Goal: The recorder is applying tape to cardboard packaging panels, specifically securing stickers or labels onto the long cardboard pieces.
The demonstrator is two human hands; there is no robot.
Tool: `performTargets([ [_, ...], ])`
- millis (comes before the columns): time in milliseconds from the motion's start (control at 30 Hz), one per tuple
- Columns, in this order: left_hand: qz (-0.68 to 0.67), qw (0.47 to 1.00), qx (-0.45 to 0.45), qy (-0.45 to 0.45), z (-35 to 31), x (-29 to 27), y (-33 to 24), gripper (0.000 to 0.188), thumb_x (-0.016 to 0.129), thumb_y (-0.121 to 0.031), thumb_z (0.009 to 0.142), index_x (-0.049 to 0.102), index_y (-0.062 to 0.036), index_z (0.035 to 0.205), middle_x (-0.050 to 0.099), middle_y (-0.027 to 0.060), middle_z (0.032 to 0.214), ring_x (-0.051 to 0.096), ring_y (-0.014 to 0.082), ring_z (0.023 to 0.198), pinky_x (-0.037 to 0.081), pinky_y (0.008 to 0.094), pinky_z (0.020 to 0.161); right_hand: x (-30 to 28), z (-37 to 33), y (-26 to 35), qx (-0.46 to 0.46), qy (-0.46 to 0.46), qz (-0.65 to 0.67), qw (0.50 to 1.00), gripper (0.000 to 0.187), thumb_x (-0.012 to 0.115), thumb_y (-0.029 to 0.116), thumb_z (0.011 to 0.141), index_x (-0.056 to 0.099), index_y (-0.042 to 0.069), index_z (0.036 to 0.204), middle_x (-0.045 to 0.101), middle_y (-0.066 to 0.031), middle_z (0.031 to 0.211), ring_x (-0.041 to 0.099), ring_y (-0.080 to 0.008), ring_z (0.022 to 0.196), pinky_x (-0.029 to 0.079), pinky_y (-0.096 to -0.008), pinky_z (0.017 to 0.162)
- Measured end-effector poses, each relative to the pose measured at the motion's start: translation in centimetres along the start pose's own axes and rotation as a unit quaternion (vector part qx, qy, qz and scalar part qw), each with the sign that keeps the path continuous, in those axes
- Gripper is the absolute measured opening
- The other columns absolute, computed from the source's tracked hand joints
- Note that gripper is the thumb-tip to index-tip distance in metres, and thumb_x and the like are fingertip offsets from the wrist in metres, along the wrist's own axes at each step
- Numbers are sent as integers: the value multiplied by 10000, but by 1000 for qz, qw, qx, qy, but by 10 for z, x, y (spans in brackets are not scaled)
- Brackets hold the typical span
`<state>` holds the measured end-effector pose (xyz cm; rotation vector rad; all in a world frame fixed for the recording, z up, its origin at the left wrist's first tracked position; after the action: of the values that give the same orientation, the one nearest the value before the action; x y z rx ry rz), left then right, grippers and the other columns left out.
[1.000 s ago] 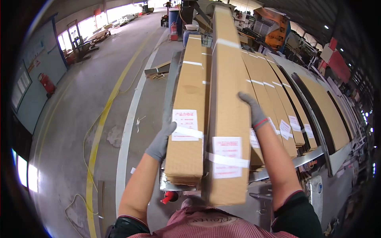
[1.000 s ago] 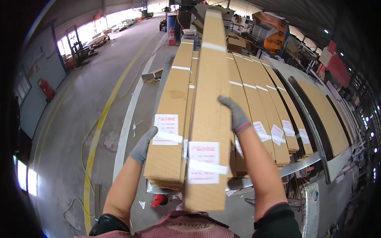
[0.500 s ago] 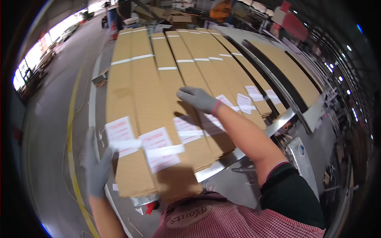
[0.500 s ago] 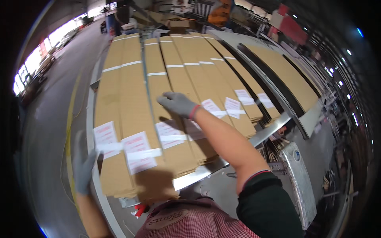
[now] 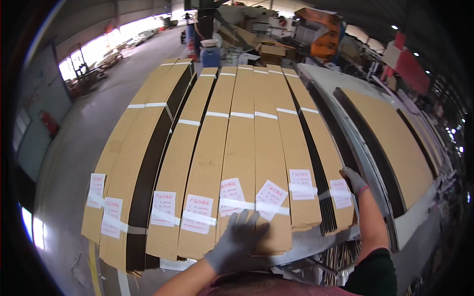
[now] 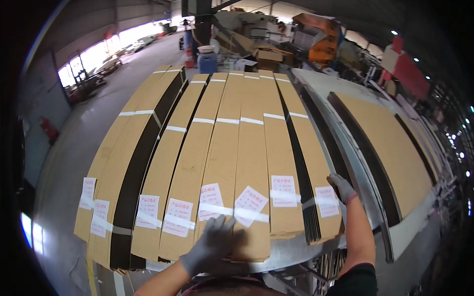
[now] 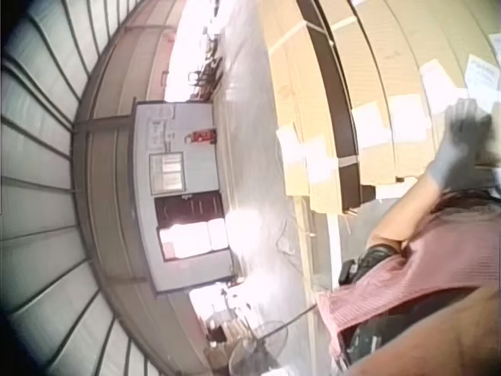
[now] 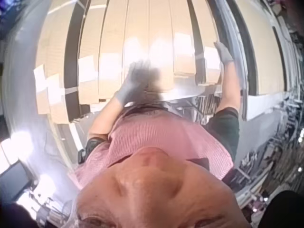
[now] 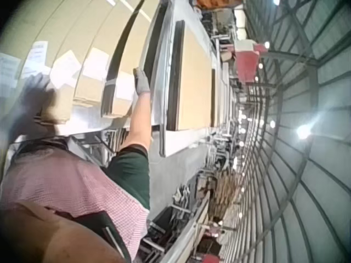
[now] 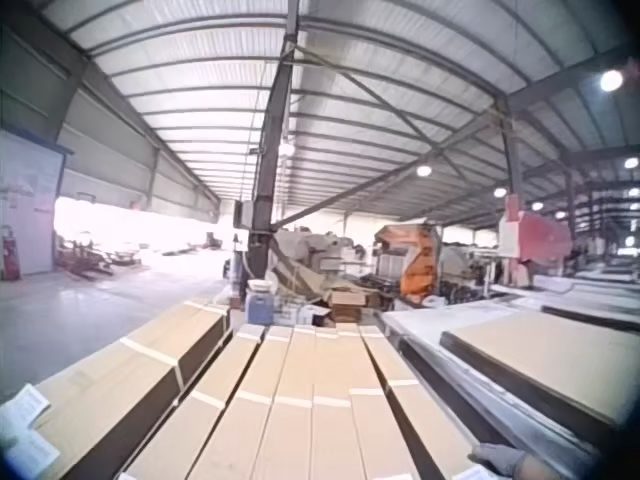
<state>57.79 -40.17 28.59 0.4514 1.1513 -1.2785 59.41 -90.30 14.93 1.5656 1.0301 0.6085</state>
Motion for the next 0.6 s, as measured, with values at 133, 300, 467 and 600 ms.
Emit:
performTargets([
  [133,207,971,5,123,27,71,-1,625,626,-459,812,532,-76,1297,402,234,1391,387,441,1273,294,603,1040,57,44,6,-50,84,-15,995,580,592,316,932,429,1,1392,556,-132,1314,538,-227,1189,426,-339,1007],
  [300,87,978,-95,164,42,67,7,890,709,-521,741,378,-61,1428,332,283,1450,300,521,1326,213,616,1100,120,57,49,-94,165,83,978,585,617,240,919,393,1,1404,578,-137,1256,550,-247,1161,446,-367,990],
  [467,77,987,-83,113,82,106,1,912,743,-453,747,332,-50,1455,296,298,1469,290,509,1344,246,553,1118,73,80,41,-15,169,89,981,560,626,217,921,416,9,1396,558,-130,1310,576,-225,1155,494,-355,942],
  [600,-468,720,-455,-234,40,148,83,1018,699,-452,817,144,58,1501,247,263,1524,243,365,1423,234,385,1147,66,57,9,34,214,232,948,535,621,325,928,490,28,1353,579,-99,1306,639,-218,1047,543,-338,849],
])
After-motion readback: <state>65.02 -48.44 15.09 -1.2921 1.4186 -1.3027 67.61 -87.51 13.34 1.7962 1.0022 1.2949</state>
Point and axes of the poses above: each hand's wrist, its own z-axis towards the middle knuckle, its own x-axis out of the palm, y = z × x, the point moved 10 cm from there along z, towards the middle knuckle
